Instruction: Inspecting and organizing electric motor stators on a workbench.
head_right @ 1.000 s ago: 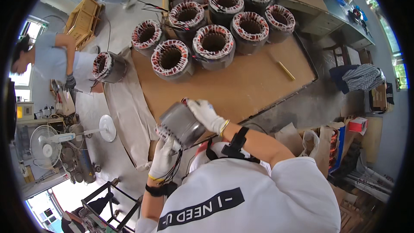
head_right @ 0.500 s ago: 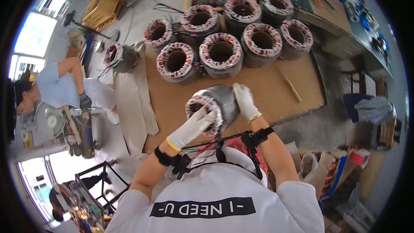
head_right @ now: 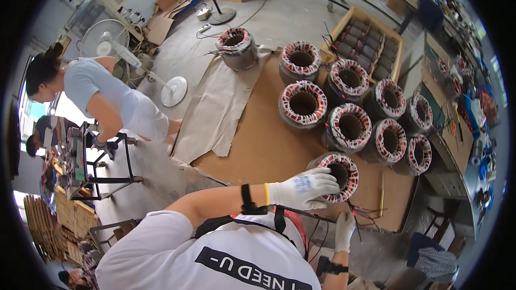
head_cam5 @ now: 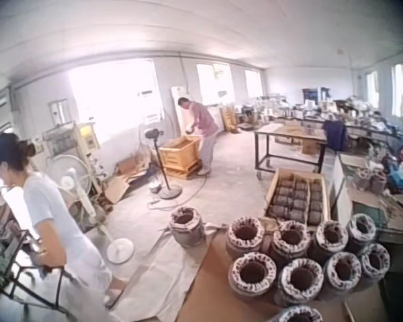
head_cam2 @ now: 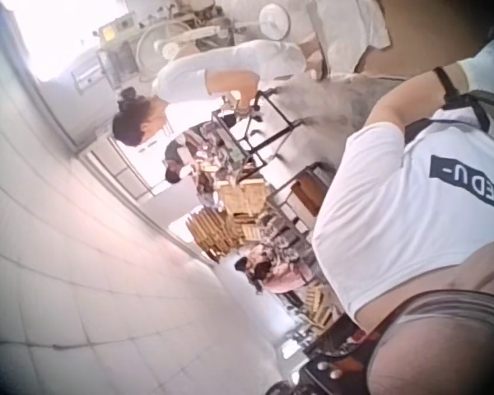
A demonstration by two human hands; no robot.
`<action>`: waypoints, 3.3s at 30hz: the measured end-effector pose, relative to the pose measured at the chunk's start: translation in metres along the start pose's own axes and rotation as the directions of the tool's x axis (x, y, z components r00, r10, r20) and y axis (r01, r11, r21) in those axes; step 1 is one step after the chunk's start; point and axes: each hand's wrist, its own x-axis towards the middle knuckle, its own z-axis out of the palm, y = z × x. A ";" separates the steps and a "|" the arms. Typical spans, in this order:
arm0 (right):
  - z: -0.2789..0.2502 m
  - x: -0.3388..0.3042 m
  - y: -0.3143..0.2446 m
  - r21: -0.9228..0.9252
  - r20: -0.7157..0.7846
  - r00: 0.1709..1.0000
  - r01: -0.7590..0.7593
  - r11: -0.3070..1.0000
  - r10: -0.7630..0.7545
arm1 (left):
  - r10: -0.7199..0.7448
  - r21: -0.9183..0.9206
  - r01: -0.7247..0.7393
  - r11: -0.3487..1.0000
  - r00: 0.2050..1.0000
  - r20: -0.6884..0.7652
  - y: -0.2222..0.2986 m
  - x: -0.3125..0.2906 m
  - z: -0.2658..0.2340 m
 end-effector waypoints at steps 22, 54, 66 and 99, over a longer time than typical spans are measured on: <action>0.208 0.185 -0.529 0.656 0.224 0.916 0.110 0.747 -0.332 | -0.866 0.034 0.992 -0.118 -0.086 -0.493 -0.209 -0.297 -0.299; 0.275 0.246 -0.519 0.231 0.240 0.448 0.836 0.499 -0.861 | -0.836 -0.013 0.980 -0.201 -0.178 -0.519 -0.219 -0.281 -0.293; 0.245 0.178 -0.453 -0.174 -0.090 0.588 0.786 0.594 -0.804 | -0.799 -0.037 0.999 0.018 -0.007 -0.602 -0.221 -0.260 -0.286; 0.260 -0.016 -0.409 0.701 0.616 0.709 -0.294 0.650 -0.343 | -0.937 -0.072 0.995 -0.074 -0.094 -0.337 -0.164 -0.357 -0.284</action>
